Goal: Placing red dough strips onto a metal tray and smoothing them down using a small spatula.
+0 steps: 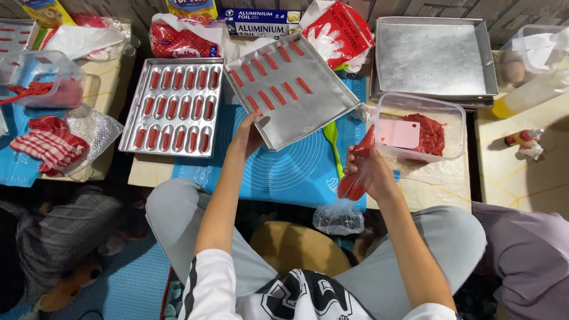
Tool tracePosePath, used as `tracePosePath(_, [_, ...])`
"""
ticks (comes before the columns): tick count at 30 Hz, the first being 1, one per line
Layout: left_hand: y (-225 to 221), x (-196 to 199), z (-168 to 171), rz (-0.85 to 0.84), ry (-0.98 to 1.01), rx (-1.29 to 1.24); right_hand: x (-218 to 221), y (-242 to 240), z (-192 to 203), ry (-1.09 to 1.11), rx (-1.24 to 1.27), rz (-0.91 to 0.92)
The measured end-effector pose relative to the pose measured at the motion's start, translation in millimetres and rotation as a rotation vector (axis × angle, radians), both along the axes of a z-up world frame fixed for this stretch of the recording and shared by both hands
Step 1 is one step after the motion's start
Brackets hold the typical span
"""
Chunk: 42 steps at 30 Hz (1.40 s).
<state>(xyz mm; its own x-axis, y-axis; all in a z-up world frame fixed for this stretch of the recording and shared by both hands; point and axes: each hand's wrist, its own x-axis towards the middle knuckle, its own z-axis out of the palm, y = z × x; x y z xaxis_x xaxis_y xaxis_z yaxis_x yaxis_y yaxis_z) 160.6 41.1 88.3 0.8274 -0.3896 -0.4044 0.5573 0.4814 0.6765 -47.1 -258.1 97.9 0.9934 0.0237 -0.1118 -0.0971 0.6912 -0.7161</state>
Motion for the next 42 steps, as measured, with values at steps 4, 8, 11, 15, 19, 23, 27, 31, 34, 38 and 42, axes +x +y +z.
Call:
tracePosePath(4, [-14,-6,-1,-0.298,0.016,0.084,1,-4,-6,-0.015,-0.094,0.031])
tracePosePath(8, [-7,-32,24,-0.422,-0.092,0.14,1,-9,-2,-0.063,-0.08,0.057])
tracePosePath(11, [18,-23,-30,-0.55,-0.232,0.248,1,-11,6,-0.056,-0.106,0.041])
tracePosePath(15, [38,-40,-16,-0.514,-0.291,0.345,-2,-9,29,-0.033,-0.211,0.035])
tracePosePath(19, [47,-69,-1,-0.293,-0.121,0.265,1,10,52,-0.091,-0.421,-0.038])
tracePosePath(23, [42,-92,-33,-0.24,-0.017,0.173,9,20,60,-0.147,-0.586,-0.02])
tracePosePath(27, [45,-97,-36,-0.279,-0.044,0.158,18,28,67,-0.089,-0.679,-0.052])
tracePosePath(31, [49,-96,-46,-0.294,-0.087,0.113,25,28,66,0.081,-0.892,-0.068])
tracePosePath(34, [44,-99,-37,-0.297,-0.121,0.102,26,23,70,0.184,-1.302,-0.037])
tracePosePath(38, [36,-104,-26,-0.33,-0.134,0.105,27,19,86,0.311,-1.658,-0.02])
tracePosePath(42, [32,-105,-25,-0.353,-0.16,0.1,31,23,91,0.321,-1.713,-0.028])
